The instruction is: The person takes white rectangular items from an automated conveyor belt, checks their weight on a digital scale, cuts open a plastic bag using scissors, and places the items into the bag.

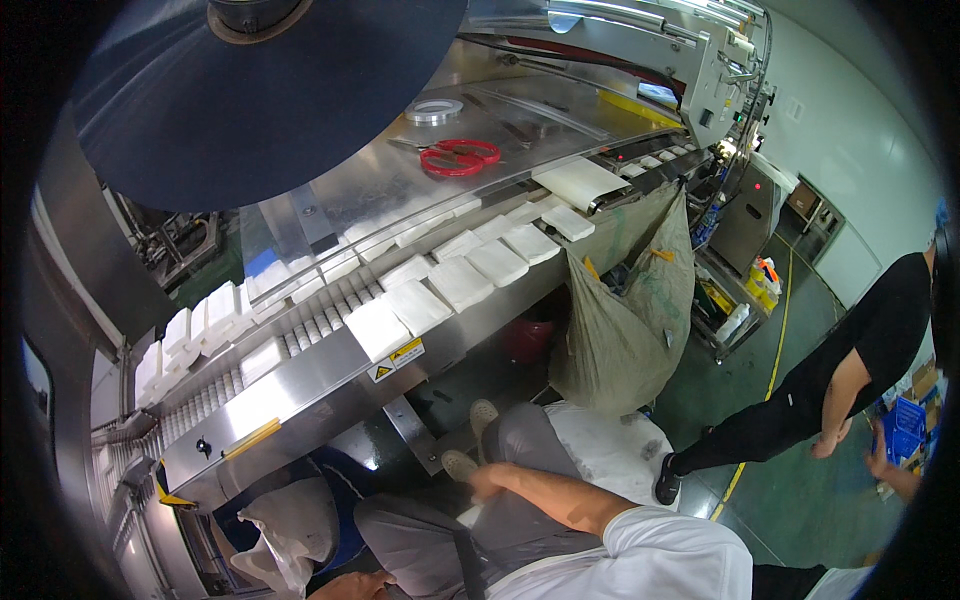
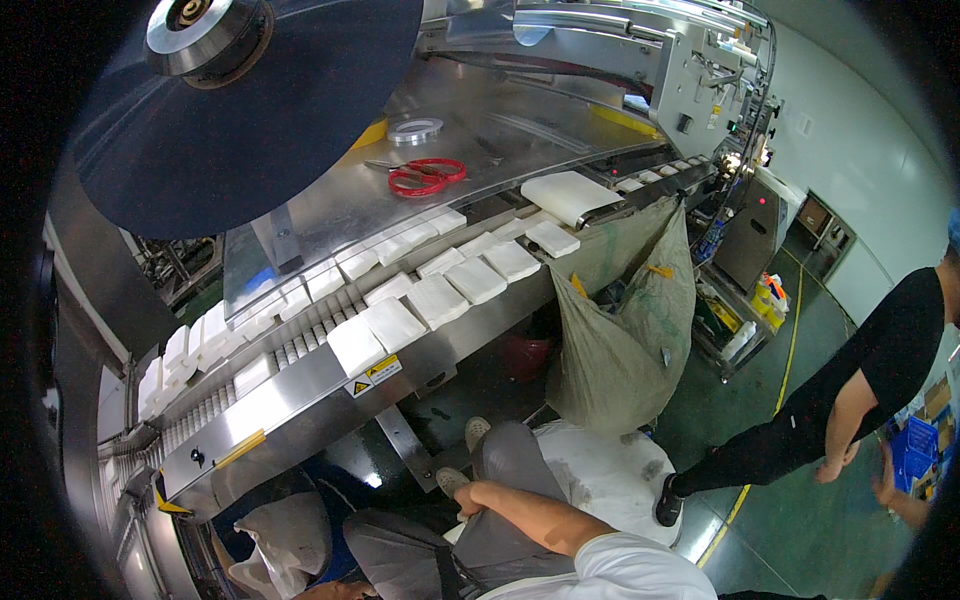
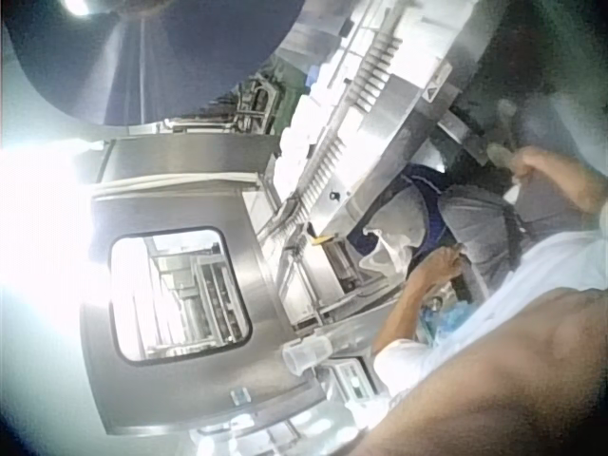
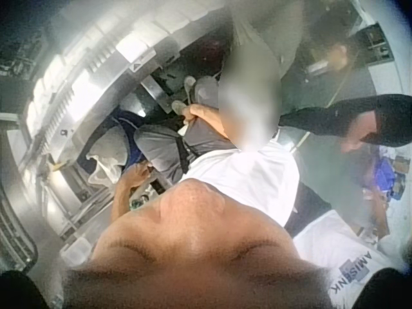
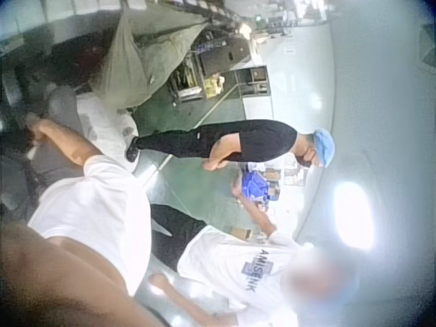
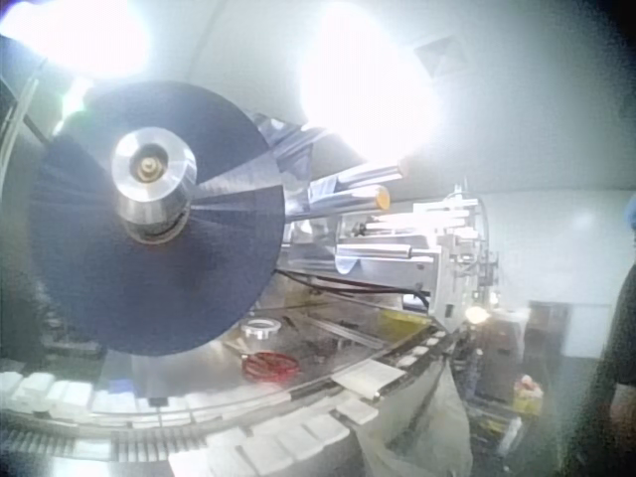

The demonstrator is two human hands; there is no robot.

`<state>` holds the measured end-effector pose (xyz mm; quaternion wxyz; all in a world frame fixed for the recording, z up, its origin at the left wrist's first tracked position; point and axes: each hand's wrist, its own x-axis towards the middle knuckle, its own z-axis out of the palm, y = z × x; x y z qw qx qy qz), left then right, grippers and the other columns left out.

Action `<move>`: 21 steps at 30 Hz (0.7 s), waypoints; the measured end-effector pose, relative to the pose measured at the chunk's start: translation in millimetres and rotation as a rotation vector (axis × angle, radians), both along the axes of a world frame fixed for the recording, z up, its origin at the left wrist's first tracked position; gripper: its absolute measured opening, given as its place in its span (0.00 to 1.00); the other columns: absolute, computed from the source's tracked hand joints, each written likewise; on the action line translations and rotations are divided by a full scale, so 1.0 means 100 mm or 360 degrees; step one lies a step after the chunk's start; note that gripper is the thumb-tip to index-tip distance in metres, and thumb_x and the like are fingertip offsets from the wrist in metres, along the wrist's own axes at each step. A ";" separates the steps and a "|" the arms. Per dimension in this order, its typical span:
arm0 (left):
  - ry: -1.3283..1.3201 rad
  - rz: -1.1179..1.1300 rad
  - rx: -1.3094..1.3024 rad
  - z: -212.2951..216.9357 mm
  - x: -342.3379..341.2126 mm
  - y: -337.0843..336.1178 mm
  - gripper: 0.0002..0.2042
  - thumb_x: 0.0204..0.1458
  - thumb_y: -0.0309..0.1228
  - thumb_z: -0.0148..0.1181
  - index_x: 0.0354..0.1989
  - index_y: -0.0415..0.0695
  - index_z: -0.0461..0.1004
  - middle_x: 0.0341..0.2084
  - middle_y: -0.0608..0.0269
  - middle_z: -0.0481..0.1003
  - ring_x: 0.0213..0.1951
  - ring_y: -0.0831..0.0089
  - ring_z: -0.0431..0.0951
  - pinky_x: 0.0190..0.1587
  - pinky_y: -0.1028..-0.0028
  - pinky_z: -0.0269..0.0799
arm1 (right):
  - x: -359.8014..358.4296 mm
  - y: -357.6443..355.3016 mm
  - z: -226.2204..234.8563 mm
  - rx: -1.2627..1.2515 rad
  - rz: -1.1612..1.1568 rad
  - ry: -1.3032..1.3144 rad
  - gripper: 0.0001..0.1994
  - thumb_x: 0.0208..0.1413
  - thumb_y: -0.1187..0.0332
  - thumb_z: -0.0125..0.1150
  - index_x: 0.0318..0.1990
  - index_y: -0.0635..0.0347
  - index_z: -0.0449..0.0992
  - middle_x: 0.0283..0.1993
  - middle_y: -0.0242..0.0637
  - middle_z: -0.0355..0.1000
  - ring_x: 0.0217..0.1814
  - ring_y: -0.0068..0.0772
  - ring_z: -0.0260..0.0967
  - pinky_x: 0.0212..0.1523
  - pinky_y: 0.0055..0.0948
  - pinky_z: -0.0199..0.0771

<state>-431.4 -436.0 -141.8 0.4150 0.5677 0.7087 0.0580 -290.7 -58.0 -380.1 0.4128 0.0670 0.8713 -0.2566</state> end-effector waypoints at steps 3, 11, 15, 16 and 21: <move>0.0053 -0.0027 -0.0060 -0.02 0.00 -0.01 0.23 0.55 0.36 0.57 0.61 0.48 0.74 0.30 0.40 0.79 0.30 0.43 0.80 0.32 0.50 0.72 | -0.01 0.00 -0.03 0.0009 -0.0024 -0.0019 0.24 0.57 0.52 0.62 0.51 0.64 0.82 0.49 0.49 0.81 0.51 0.48 0.79 0.49 0.46 0.76; 0.0070 -0.0022 0.0061 -0.01 0.01 -0.06 0.21 0.57 0.36 0.57 0.60 0.48 0.74 0.30 0.40 0.80 0.30 0.43 0.80 0.31 0.49 0.72 | -0.02 -0.01 0.06 -0.0022 0.0016 0.0024 0.24 0.57 0.52 0.62 0.53 0.63 0.82 0.51 0.50 0.80 0.52 0.49 0.78 0.52 0.45 0.76; 0.0099 -0.0102 -0.0130 0.07 0.01 0.02 0.21 0.58 0.38 0.57 0.59 0.47 0.75 0.30 0.40 0.80 0.32 0.43 0.81 0.33 0.48 0.73 | -0.02 0.00 0.11 -0.0001 0.0032 -0.0006 0.25 0.57 0.52 0.61 0.53 0.63 0.82 0.50 0.50 0.80 0.52 0.50 0.78 0.52 0.46 0.75; 0.0116 -0.0117 -0.0158 0.04 0.01 0.01 0.20 0.58 0.38 0.57 0.59 0.47 0.75 0.30 0.40 0.80 0.32 0.42 0.81 0.33 0.48 0.73 | -0.03 -0.02 0.11 0.0008 0.0039 -0.0027 0.25 0.57 0.52 0.61 0.53 0.63 0.82 0.50 0.50 0.80 0.51 0.51 0.78 0.52 0.46 0.75; 0.0030 0.0029 -0.0056 0.00 0.02 -0.03 0.20 0.58 0.37 0.57 0.58 0.47 0.75 0.30 0.40 0.79 0.32 0.42 0.80 0.34 0.48 0.73 | -0.02 0.04 0.05 -0.0065 0.0061 -0.0025 0.24 0.58 0.52 0.60 0.50 0.65 0.83 0.48 0.51 0.81 0.50 0.51 0.79 0.51 0.46 0.75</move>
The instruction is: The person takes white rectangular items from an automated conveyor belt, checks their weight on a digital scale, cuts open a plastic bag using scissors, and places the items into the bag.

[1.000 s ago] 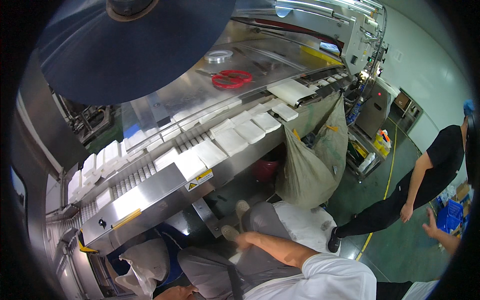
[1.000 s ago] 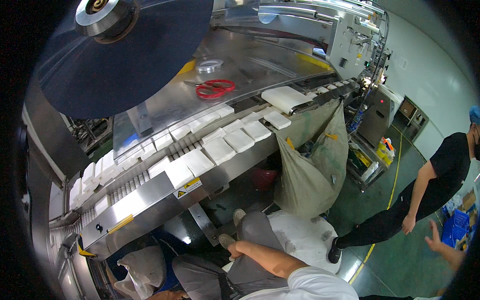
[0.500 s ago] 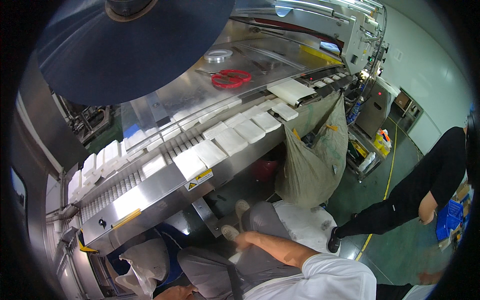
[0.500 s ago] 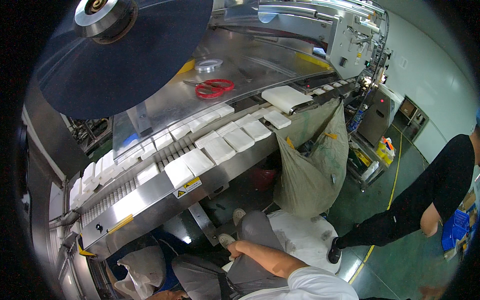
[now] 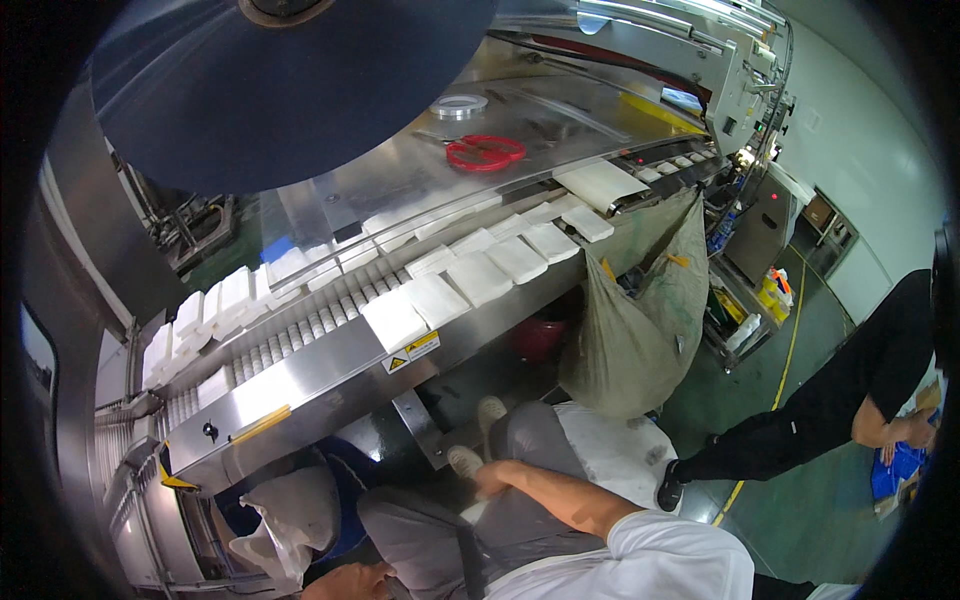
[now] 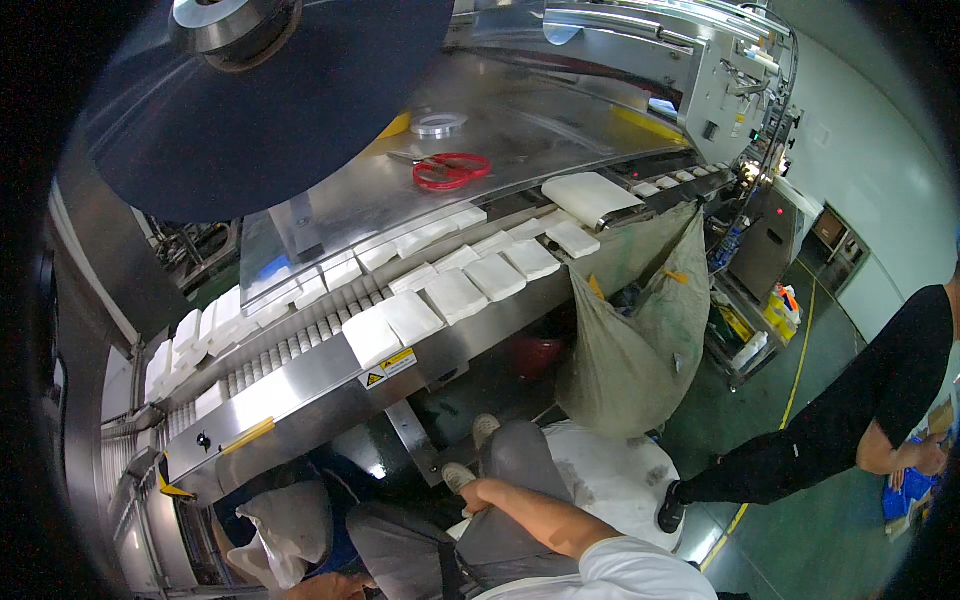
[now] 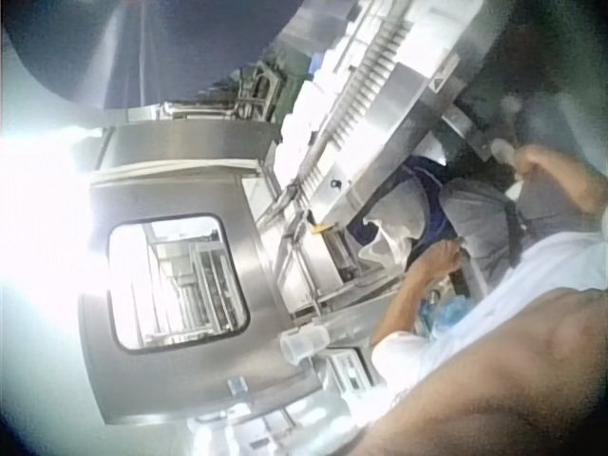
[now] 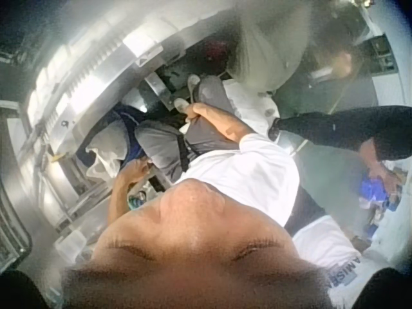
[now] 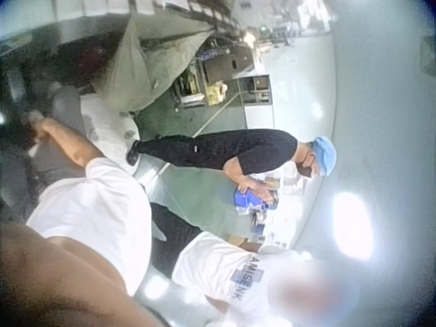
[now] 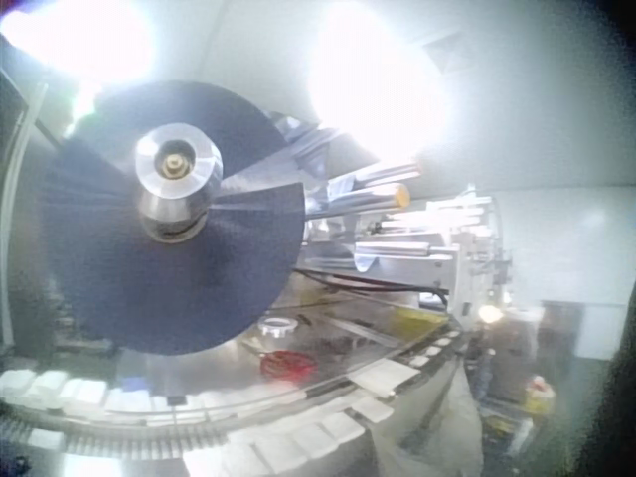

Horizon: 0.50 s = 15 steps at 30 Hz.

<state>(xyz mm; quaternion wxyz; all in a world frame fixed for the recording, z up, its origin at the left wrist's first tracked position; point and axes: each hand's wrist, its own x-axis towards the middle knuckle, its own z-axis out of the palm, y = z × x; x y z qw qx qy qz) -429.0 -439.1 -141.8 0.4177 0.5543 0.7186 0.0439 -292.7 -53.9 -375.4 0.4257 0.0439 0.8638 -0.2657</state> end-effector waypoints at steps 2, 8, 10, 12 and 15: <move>-0.0040 0.0024 0.0099 0.00 0.00 -0.01 0.20 0.58 0.37 0.57 0.58 0.46 0.75 0.30 0.40 0.79 0.33 0.41 0.80 0.34 0.48 0.73 | 0.01 0.00 0.02 0.0007 -0.0031 -0.0003 0.23 0.58 0.52 0.60 0.49 0.64 0.83 0.47 0.51 0.81 0.49 0.51 0.79 0.50 0.47 0.75; -0.0133 0.0041 0.0046 0.07 -0.04 0.03 0.20 0.57 0.38 0.58 0.56 0.42 0.74 0.29 0.39 0.79 0.33 0.42 0.80 0.34 0.48 0.72 | 0.06 0.05 0.27 -0.0222 -0.0254 0.0743 0.18 0.60 0.54 0.66 0.41 0.63 0.81 0.33 0.44 0.80 0.37 0.44 0.77 0.40 0.43 0.76; -0.0144 0.0022 0.0103 -0.02 -0.06 -0.05 0.20 0.57 0.38 0.59 0.55 0.42 0.74 0.28 0.40 0.79 0.32 0.42 0.80 0.33 0.48 0.72 | -0.03 0.06 1.16 -0.0664 -0.0648 0.0943 0.15 0.60 0.57 0.66 0.45 0.58 0.80 0.38 0.41 0.80 0.39 0.43 0.78 0.42 0.41 0.76; -0.0117 0.0037 -0.0015 0.11 -0.04 0.02 0.20 0.57 0.39 0.59 0.55 0.42 0.74 0.28 0.40 0.79 0.31 0.42 0.80 0.33 0.48 0.72 | -0.03 0.17 2.10 -0.0579 -0.0736 0.1641 0.12 0.57 0.63 0.70 0.46 0.57 0.80 0.41 0.38 0.78 0.41 0.38 0.76 0.42 0.38 0.76; -0.0084 0.0028 0.0020 0.09 0.00 0.07 0.21 0.57 0.39 0.59 0.55 0.41 0.74 0.28 0.40 0.79 0.30 0.42 0.80 0.32 0.49 0.72 | -0.15 0.53 2.94 0.0143 -0.0549 0.2557 0.15 0.55 0.63 0.73 0.48 0.56 0.79 0.46 0.37 0.75 0.48 0.39 0.73 0.50 0.39 0.75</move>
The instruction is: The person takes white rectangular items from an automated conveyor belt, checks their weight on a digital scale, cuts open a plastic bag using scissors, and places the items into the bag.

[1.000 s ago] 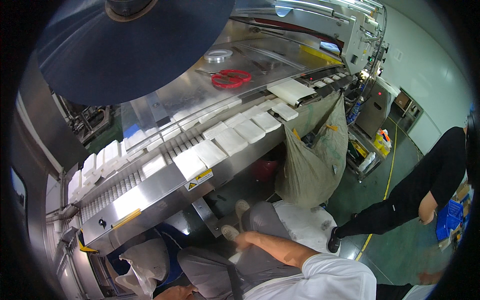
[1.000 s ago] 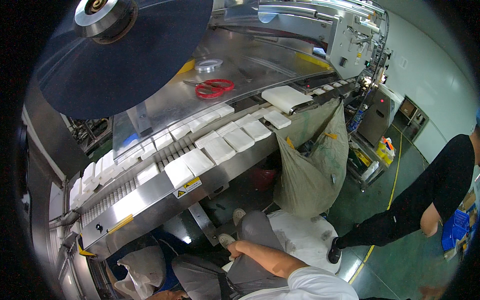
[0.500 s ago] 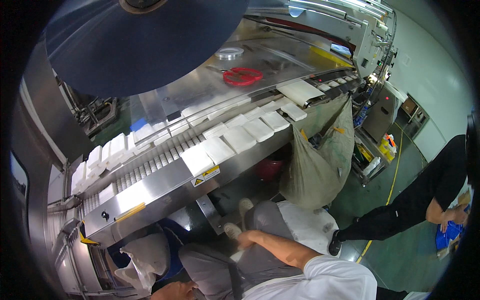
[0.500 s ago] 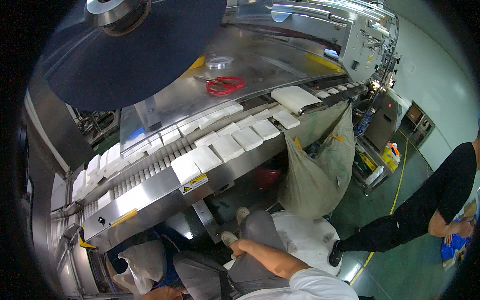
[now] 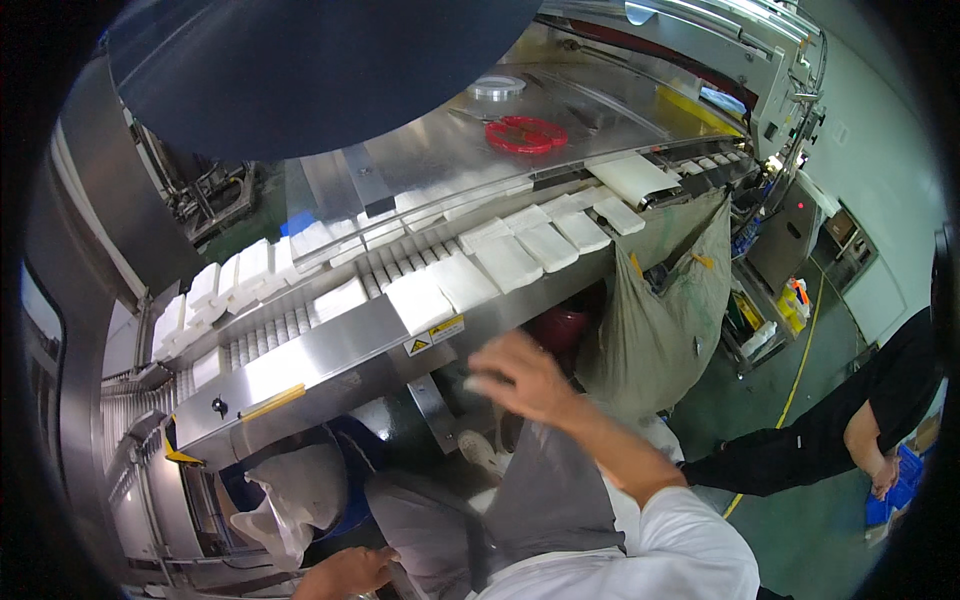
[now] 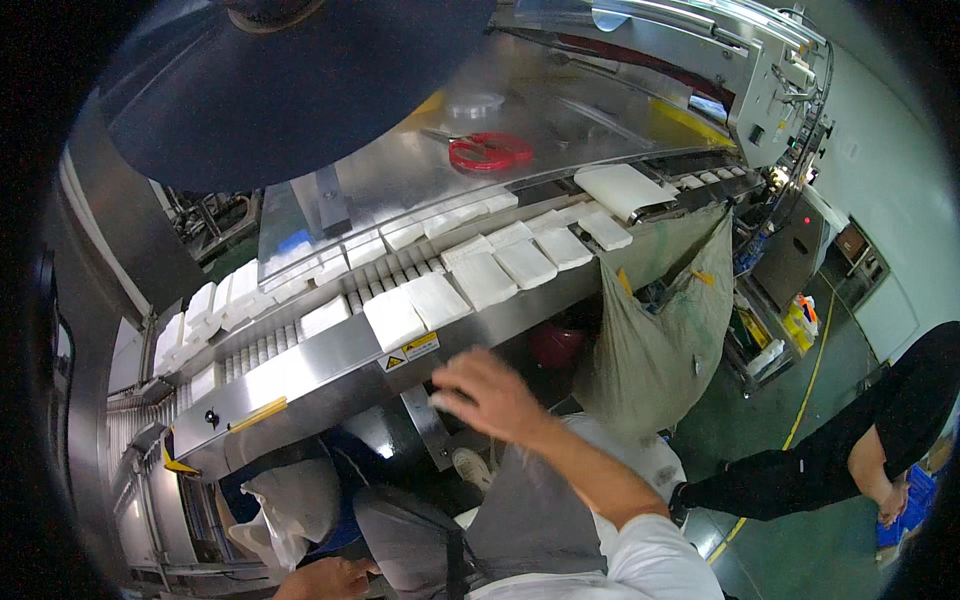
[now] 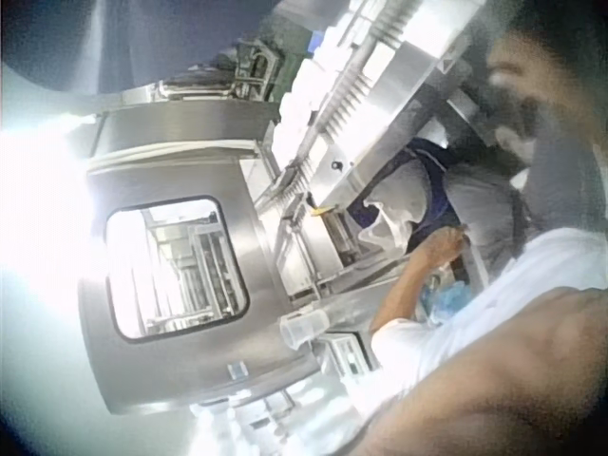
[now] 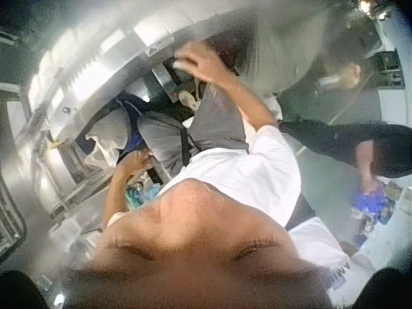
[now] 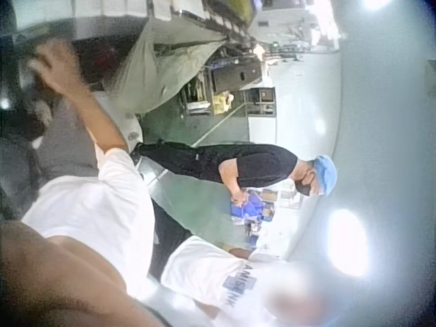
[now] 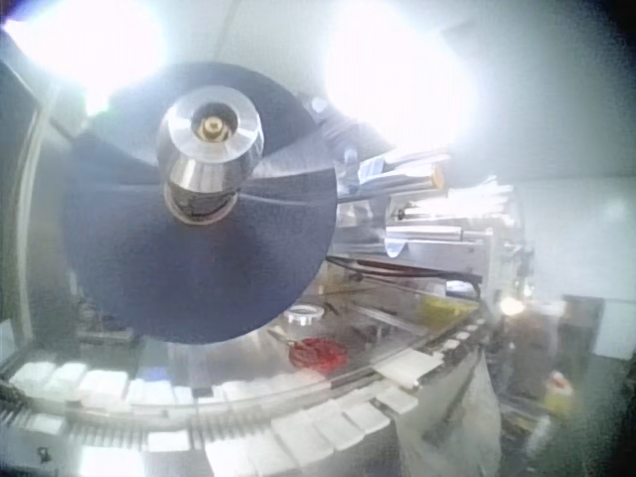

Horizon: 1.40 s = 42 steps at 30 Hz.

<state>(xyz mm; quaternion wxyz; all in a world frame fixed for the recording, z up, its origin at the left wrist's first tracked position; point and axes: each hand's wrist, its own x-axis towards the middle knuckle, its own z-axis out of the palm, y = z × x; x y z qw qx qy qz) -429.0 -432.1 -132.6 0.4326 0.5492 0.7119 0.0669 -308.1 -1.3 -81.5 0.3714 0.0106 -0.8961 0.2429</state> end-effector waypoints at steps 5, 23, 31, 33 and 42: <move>0.0092 -0.0051 0.0047 -0.05 -0.02 -0.04 0.24 0.57 0.42 0.60 0.56 0.38 0.74 0.27 0.39 0.78 0.28 0.43 0.79 0.30 0.49 0.71 | -0.40 0.49 0.57 0.0676 -0.0209 -0.0073 0.29 0.49 0.64 0.74 0.59 0.58 0.73 0.59 0.40 0.70 0.62 0.45 0.67 0.62 0.45 0.71; 0.0079 0.0012 -0.0107 0.21 0.01 0.08 0.24 0.60 0.45 0.58 0.58 0.41 0.75 0.33 0.38 0.79 0.35 0.41 0.80 0.36 0.49 0.72 | -0.58 0.53 0.30 0.1085 -0.0426 -0.0103 0.18 0.54 0.69 0.59 0.53 0.64 0.76 0.52 0.39 0.74 0.57 0.37 0.72 0.57 0.33 0.77; 0.0061 0.0018 -0.0074 0.21 0.01 0.07 0.23 0.60 0.43 0.58 0.57 0.40 0.75 0.34 0.39 0.80 0.34 0.43 0.80 0.35 0.50 0.72 | -0.70 0.41 0.25 0.1152 -0.0589 -0.0179 0.17 0.54 0.69 0.60 0.51 0.67 0.76 0.51 0.41 0.74 0.54 0.38 0.71 0.57 0.33 0.75; 0.0077 -0.0002 -0.0048 0.17 0.01 0.05 0.23 0.60 0.43 0.58 0.57 0.40 0.75 0.35 0.40 0.80 0.33 0.43 0.81 0.34 0.51 0.73 | -0.70 0.40 0.26 0.1192 -0.0600 -0.0274 0.17 0.54 0.69 0.60 0.51 0.66 0.76 0.50 0.41 0.74 0.54 0.38 0.71 0.57 0.34 0.74; 0.0079 -0.0047 -0.0163 0.17 0.02 0.08 0.24 0.60 0.43 0.58 0.58 0.39 0.74 0.34 0.39 0.80 0.31 0.46 0.80 0.33 0.52 0.72 | -0.66 0.42 0.27 0.1171 -0.0551 -0.0309 0.15 0.54 0.69 0.60 0.48 0.65 0.76 0.49 0.42 0.74 0.54 0.39 0.71 0.55 0.35 0.74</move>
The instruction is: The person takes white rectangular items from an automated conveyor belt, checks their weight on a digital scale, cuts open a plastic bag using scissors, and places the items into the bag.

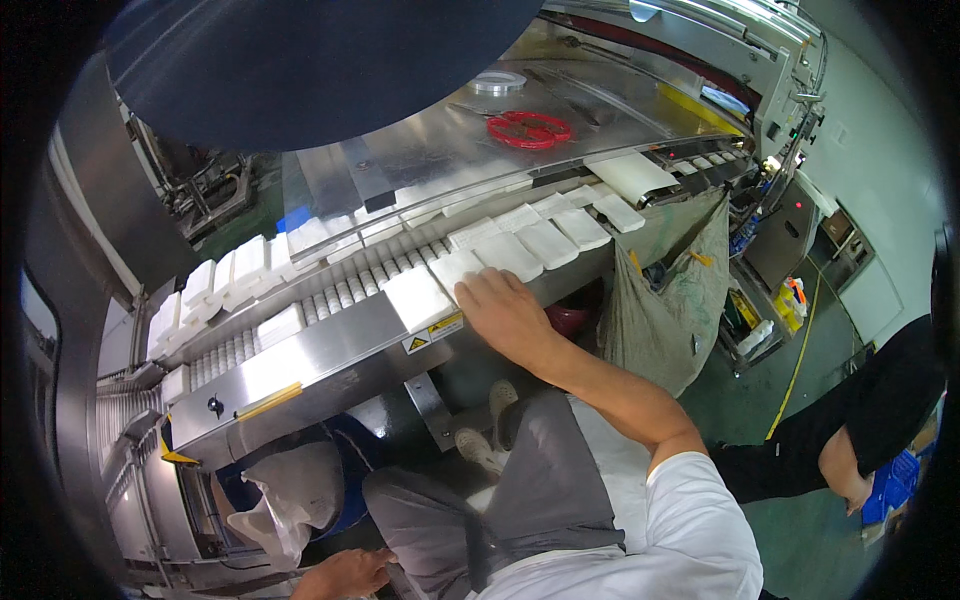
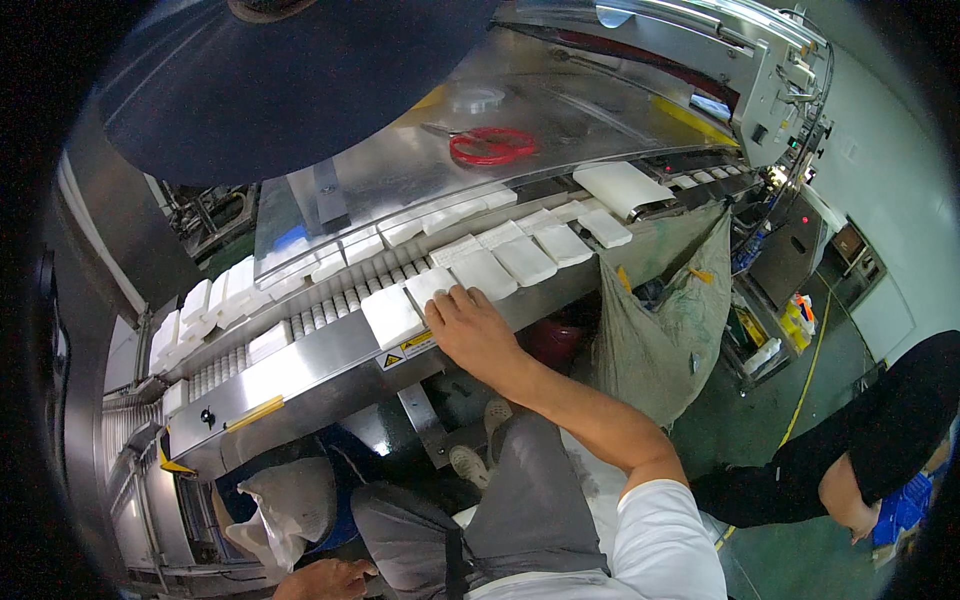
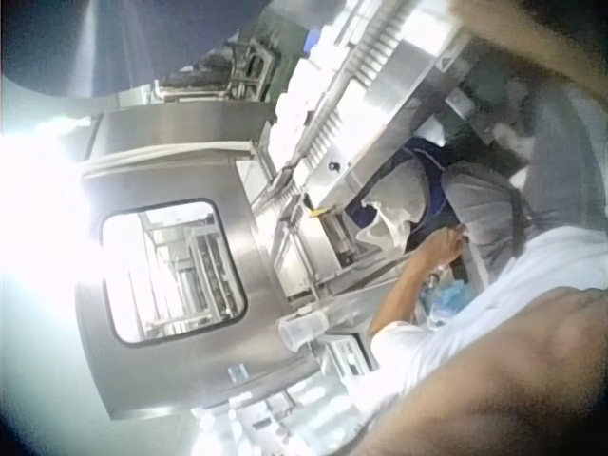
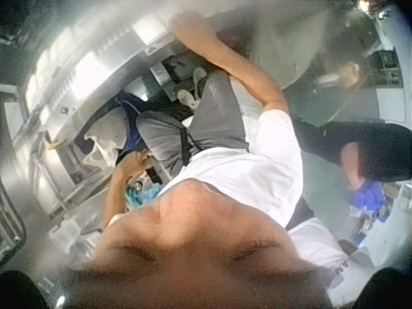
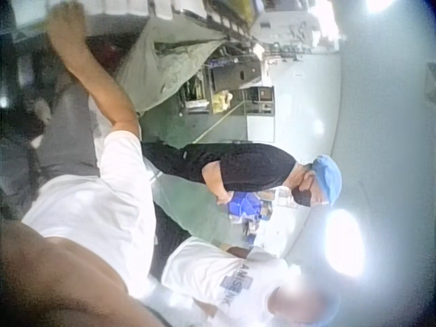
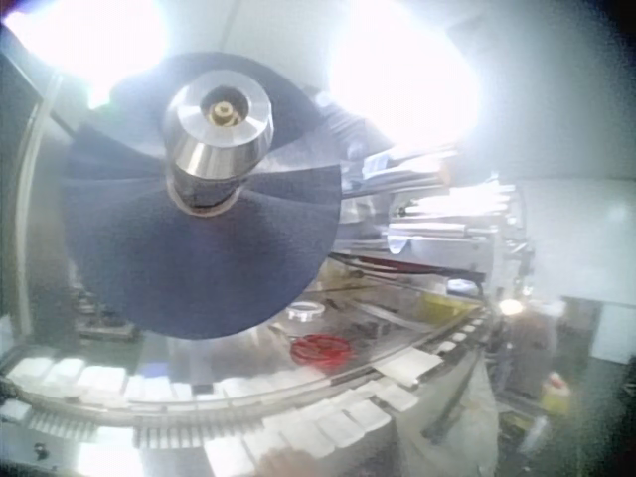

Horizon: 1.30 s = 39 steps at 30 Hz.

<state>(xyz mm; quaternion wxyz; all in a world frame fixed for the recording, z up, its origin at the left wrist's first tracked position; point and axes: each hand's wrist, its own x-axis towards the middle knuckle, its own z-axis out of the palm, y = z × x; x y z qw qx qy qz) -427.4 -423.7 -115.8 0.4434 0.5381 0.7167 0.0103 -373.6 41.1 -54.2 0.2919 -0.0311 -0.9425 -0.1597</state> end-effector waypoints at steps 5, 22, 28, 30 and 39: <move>-0.0016 0.0029 0.0016 -0.08 -0.02 -0.05 0.22 0.60 0.43 0.58 0.54 0.38 0.76 0.37 0.39 0.79 0.30 0.48 0.79 0.33 0.54 0.72 | 0.01 0.00 -0.02 0.0046 -0.0005 0.0042 0.15 0.54 0.69 0.60 0.48 0.65 0.75 0.49 0.41 0.73 0.54 0.39 0.70 0.55 0.35 0.74; 0.0048 -0.0020 0.0276 -0.34 -0.05 -0.22 0.21 0.57 0.38 0.57 0.54 0.36 0.74 0.26 0.40 0.78 0.24 0.44 0.78 0.28 0.51 0.69 | 0.06 -0.02 -0.04 0.0101 0.0000 0.0074 0.16 0.53 0.69 0.59 0.50 0.63 0.75 0.47 0.37 0.72 0.51 0.36 0.70 0.52 0.34 0.73; 0.0022 -0.0021 0.0316 -0.37 -0.07 -0.28 0.24 0.55 0.36 0.57 0.60 0.39 0.71 0.25 0.38 0.77 0.28 0.43 0.79 0.30 0.50 0.70 | 0.04 -0.03 -0.05 0.0078 -0.0004 -0.0028 0.18 0.54 0.68 0.61 0.52 0.65 0.75 0.49 0.40 0.72 0.54 0.39 0.69 0.58 0.38 0.72; 0.0023 0.0000 0.0311 -0.43 -0.07 -0.34 0.24 0.56 0.35 0.57 0.60 0.40 0.72 0.26 0.38 0.78 0.29 0.44 0.80 0.30 0.50 0.70 | 0.02 -0.04 -0.05 0.0004 -0.0010 -0.0055 0.19 0.54 0.68 0.61 0.53 0.66 0.75 0.51 0.41 0.72 0.55 0.40 0.68 0.60 0.41 0.71; -0.0016 -0.0064 0.0270 -0.06 -0.02 -0.09 0.18 0.56 0.32 0.55 0.54 0.39 0.76 0.28 0.42 0.81 0.30 0.45 0.84 0.35 0.54 0.81 | -0.16 -0.22 0.18 -0.0426 0.0370 -0.0186 0.48 0.46 0.55 0.78 0.72 0.62 0.58 0.70 0.48 0.61 0.76 0.50 0.53 0.76 0.57 0.48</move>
